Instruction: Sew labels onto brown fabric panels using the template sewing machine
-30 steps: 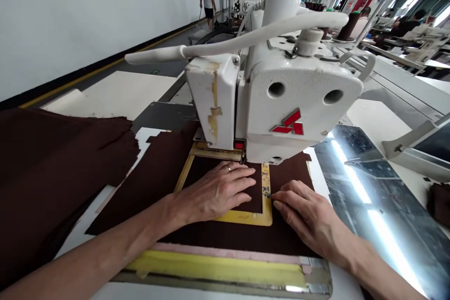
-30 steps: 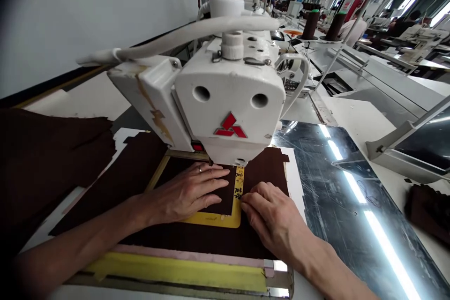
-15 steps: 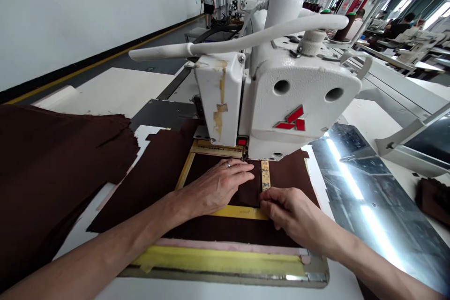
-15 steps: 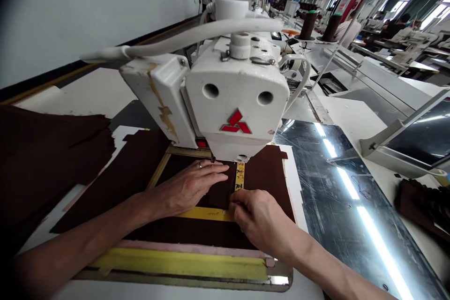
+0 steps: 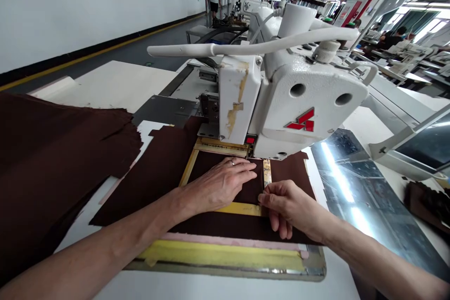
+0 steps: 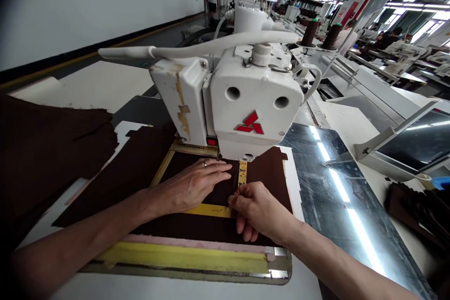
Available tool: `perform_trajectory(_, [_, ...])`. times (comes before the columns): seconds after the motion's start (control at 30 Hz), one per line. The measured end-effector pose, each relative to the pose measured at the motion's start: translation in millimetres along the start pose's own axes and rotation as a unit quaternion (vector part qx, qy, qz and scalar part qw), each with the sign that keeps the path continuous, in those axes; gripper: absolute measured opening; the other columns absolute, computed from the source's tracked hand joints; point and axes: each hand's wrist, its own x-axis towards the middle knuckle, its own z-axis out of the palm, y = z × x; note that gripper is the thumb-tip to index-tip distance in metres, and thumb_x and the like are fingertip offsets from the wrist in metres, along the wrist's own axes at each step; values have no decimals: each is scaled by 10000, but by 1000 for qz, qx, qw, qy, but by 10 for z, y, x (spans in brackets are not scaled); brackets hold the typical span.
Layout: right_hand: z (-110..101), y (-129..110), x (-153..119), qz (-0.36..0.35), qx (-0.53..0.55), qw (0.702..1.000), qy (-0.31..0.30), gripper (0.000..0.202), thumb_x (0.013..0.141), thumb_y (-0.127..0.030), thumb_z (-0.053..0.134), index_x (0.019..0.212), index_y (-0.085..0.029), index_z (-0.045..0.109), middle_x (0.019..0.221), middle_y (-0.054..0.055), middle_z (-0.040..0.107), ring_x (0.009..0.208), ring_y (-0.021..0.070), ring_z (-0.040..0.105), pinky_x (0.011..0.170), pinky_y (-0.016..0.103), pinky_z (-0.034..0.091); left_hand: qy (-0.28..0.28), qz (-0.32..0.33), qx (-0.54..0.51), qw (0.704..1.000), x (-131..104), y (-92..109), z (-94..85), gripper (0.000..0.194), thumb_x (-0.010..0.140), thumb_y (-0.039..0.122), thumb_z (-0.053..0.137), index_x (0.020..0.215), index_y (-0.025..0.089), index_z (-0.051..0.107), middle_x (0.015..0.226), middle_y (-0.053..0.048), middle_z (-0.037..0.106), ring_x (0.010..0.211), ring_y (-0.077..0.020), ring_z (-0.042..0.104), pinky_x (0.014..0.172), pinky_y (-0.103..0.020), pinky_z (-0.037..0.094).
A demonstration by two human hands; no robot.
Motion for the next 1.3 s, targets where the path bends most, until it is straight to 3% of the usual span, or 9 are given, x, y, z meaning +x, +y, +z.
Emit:
perform_trajectory(0.13, [-6, 0, -32, -55, -162, 983, 69, 283, 1025, -436, 480, 858, -213, 527, 618, -20, 634, 446, 134, 575, 402, 220, 430, -1, 5, 3, 1000, 12, 6, 14, 371, 968, 60, 494, 1302, 155, 622, 1456, -98, 593, 1356, -240, 518, 1179, -418, 384])
perform_trajectory(0.3, [-72, 17, -103, -148, -315, 927, 138, 142, 1004, -300, 531, 898, -213, 564, 692, -20, 623, 567, 134, 540, 506, 248, 390, 2, -6, -6, 1000, 32, 64, -35, 290, 1003, 294, 601, 1266, 186, 657, 1454, -102, 596, 1353, -269, 522, 1172, -444, 377])
perform_trajectory(0.43, [-134, 87, -206, -244, -380, 885, 111, 175, 1043, -199, 422, 1042, -207, 596, 823, 0, 618, 670, 140, 548, 611, 270, 397, -4, -10, -25, 1000, 36, 105, -87, 377, 942, 386, 702, 1285, 237, 658, 1475, -84, 581, 1366, -294, 510, 1160, -463, 374])
perform_trajectory(0.53, [-145, 142, -257, -307, -457, 831, 77, 252, 1036, -151, 379, 1144, -192, 603, 855, 23, 569, 703, 158, 536, 616, 285, 381, -8, -23, -22, 999, 51, 139, -73, 360, 936, 365, 709, 1270, 242, 662, 1480, -76, 577, 1367, -283, 509, 1168, -453, 357])
perform_trajectory(0.73, [-140, 160, -247, -329, -553, 762, 77, 234, 1011, -134, 427, 1142, -170, 617, 838, 28, 557, 666, 168, 514, 594, 307, 371, 8, -49, -2, 999, 108, 216, 2, 335, 947, 316, 679, 1265, 214, 652, 1474, -100, 577, 1391, -279, 484, 1182, -451, 341])
perform_trajectory(0.87, [-163, 150, -227, -323, -565, 756, 66, 183, 1007, -142, 452, 1071, -172, 620, 834, 31, 584, 679, 175, 541, 619, 316, 403, 25, -5, -5, 1000, 37, 259, -49, 242, 1003, 262, 589, 1219, 180, 661, 1400, -114, 615, 1361, -264, 491, 1151, -421, 370])
perform_trajectory(1.07, [-245, 54, -196, -327, -522, 787, 34, 183, 1024, -157, 445, 992, -182, 623, 845, 28, 595, 690, 160, 558, 607, 301, 415, 13, 15, -13, 1000, -213, 383, -133, 180, 1016, 210, 554, 1137, 181, 683, 1171, -70, 686, 1120, -232, 575, 1043, -403, 419])
perform_trajectory(1.2, [-291, -63, -216, -363, -476, 798, 69, 216, 1018, -146, 441, 1088, -171, 644, 960, 68, 606, 815, 182, 585, 688, 309, 492, 4, 13, -5, 1000, -242, 421, -134, 215, 1015, 223, 563, 1200, 204, 671, 1163, -58, 681, 1088, -229, 577, 1038, -399, 413])
perform_trajectory(1.3, [-270, -97, -242, -394, -468, 786, 89, 261, 1014, -134, 448, 1180, -168, 645, 1125, 117, 637, 967, 219, 613, 828, 368, 543, 1, 10, 1, 1000, -221, 435, -130, 237, 1014, 210, 554, 1224, 210, 664, 1179, -62, 674, 1102, -235, 573, 1048, -410, 405])
